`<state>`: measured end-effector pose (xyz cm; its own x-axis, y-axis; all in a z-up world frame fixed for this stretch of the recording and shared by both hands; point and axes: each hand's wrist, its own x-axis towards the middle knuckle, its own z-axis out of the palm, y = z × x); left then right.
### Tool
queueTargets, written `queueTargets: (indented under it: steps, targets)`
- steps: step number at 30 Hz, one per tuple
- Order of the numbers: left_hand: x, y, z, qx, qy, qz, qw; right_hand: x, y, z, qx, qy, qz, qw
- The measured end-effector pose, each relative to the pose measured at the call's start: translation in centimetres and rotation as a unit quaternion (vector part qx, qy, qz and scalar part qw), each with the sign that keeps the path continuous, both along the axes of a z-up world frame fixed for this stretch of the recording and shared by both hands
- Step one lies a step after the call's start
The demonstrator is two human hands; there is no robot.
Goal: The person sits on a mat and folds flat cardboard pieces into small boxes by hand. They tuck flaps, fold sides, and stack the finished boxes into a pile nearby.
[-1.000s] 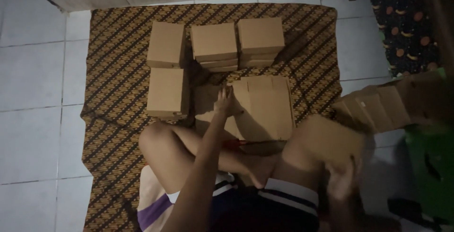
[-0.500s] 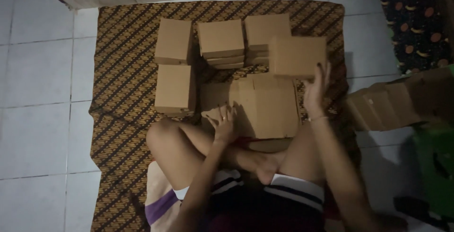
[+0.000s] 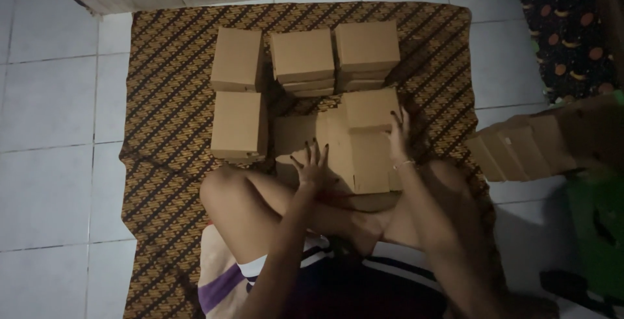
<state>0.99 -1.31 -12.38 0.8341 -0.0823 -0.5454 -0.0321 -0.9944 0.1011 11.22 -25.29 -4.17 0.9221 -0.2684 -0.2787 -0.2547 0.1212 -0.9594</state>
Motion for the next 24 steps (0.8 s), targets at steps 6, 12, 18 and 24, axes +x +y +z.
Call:
queueTargets:
  steps: [6, 12, 18, 24]
  targets:
    - [-0.4, -0.2, -1.3, 0.018, -0.028, 0.003, 0.999, -1.0, 3.0, 6.7, -0.086, -0.015, 0.051, 0.995]
    - [-0.2, -0.5, -1.5, 0.009, 0.019, 0.009, 1.000, 5.3, 3.5, 11.2, 0.006, -0.089, -0.072, 0.993]
    - [-0.6, -0.4, -2.1, -0.045, -0.085, 0.045, 0.994, 12.4, 4.3, 14.1, -0.070, -0.160, -0.078, 0.982]
    - [-1.0, -0.2, -2.1, -0.007, -0.171, 0.005, 0.985, 14.7, 4.9, 12.1, -0.064, -0.194, -0.051, 0.978]
